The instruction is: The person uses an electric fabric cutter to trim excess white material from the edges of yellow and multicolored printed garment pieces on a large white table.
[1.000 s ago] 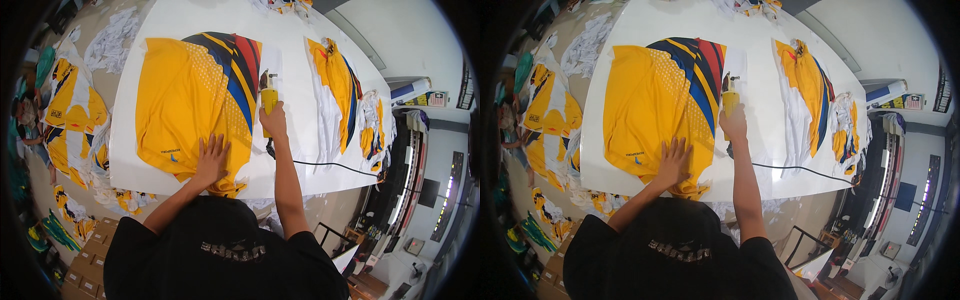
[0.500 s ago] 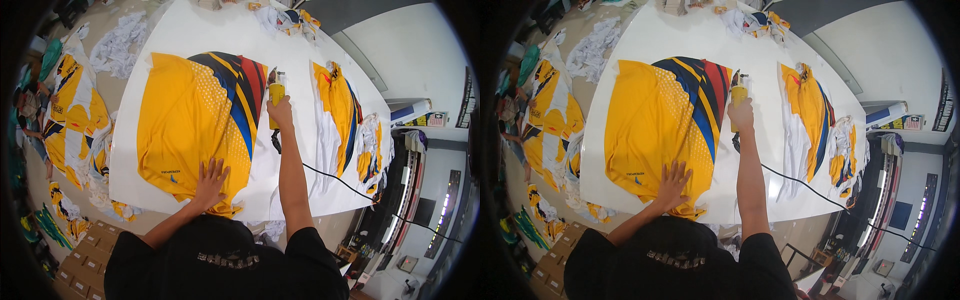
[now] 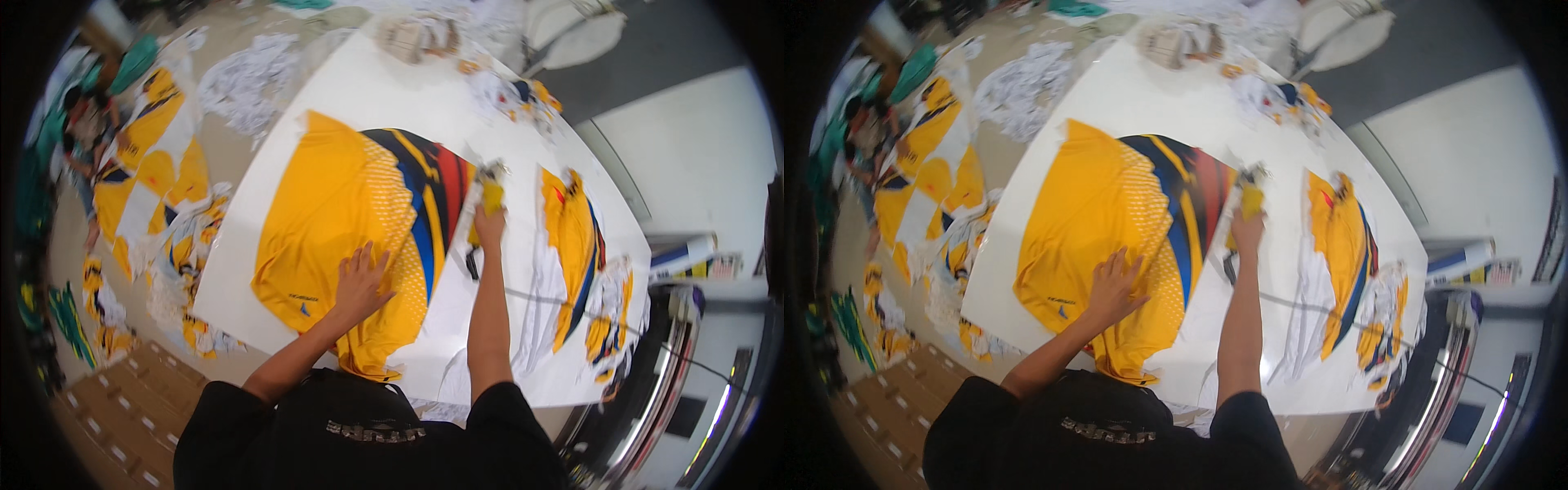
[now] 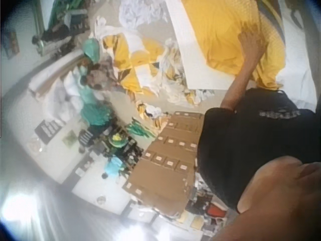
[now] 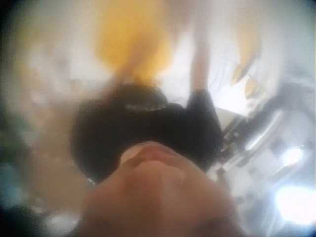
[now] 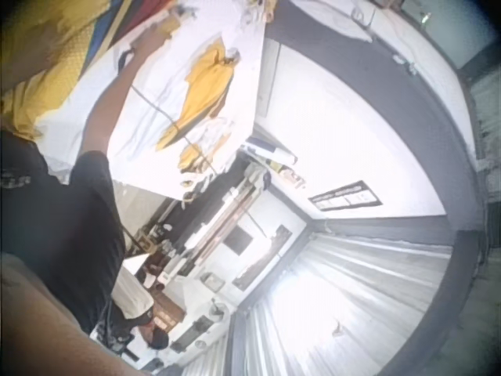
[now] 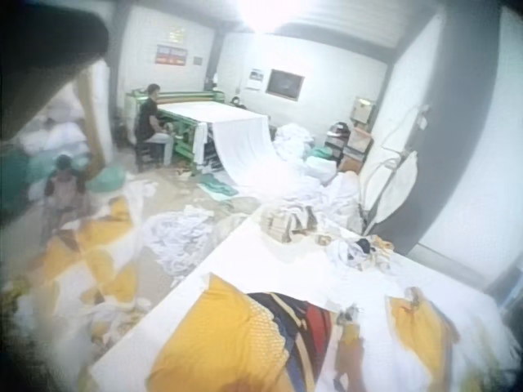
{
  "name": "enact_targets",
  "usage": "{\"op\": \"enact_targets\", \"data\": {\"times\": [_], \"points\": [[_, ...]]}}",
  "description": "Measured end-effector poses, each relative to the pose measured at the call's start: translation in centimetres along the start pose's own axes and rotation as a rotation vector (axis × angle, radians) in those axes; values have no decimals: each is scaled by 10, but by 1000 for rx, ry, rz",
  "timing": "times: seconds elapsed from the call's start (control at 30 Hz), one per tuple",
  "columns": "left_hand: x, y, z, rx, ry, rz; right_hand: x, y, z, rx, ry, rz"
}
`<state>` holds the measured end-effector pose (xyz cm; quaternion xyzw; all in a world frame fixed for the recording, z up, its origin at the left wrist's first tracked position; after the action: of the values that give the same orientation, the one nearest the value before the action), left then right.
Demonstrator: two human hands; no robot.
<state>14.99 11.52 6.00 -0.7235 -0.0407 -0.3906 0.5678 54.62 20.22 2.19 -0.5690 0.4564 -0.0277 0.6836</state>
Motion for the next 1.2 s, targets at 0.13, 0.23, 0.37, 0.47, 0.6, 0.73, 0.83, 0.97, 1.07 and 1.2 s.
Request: {"op": "enact_targets", "data": {"times": [0.13, 0.23, 0.37, 0.47, 0.6, 0.73, 0.83, 0.97, 1.07, 1.2], "points": [[-18, 36, 8, -241, -3, -29, 43, -14, -118, 27, -4, 126], [-29, 26, -6, -314, 92, -399, 60, -41, -195, -10, 93, 228], [-38, -166, -41, 57, 79, -1020, 86, -86, -281, 62, 193, 394], [-107, -288, -94, 537, 176, -1201, 92, -104, -316, 103, 225, 412], [-125, -298, -97, 325, -37, -455, 82, -108, -346, 97, 270, 482], [-136, -137, -132, -169, -464, 236, 98, -106, -366, 113, 201, 393], [-154, -101, -218, -262, -647, 172, 92, -98, -401, 62, 173, 583], [-190, -49, -275, -4, -434, -160, 90, -90, -424, -19, 233, 582], [-148, -97, -259, -181, -305, -473, 95, -88, -431, 30, 271, 612], [-136, -188, -261, 43, -189, -770, 86, -100, -432, 21, 272, 603]]}}
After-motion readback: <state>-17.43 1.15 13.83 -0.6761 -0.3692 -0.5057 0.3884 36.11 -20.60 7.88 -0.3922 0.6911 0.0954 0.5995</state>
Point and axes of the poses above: each hand's wrist, its own z-axis towards the middle knuckle, its own y-axis out of the palm, x = y × z, the point moved 5 cm from there along z, towards the middle knuckle, and after that the axes turned 6 degrees about -x, right-handed, at the moved point
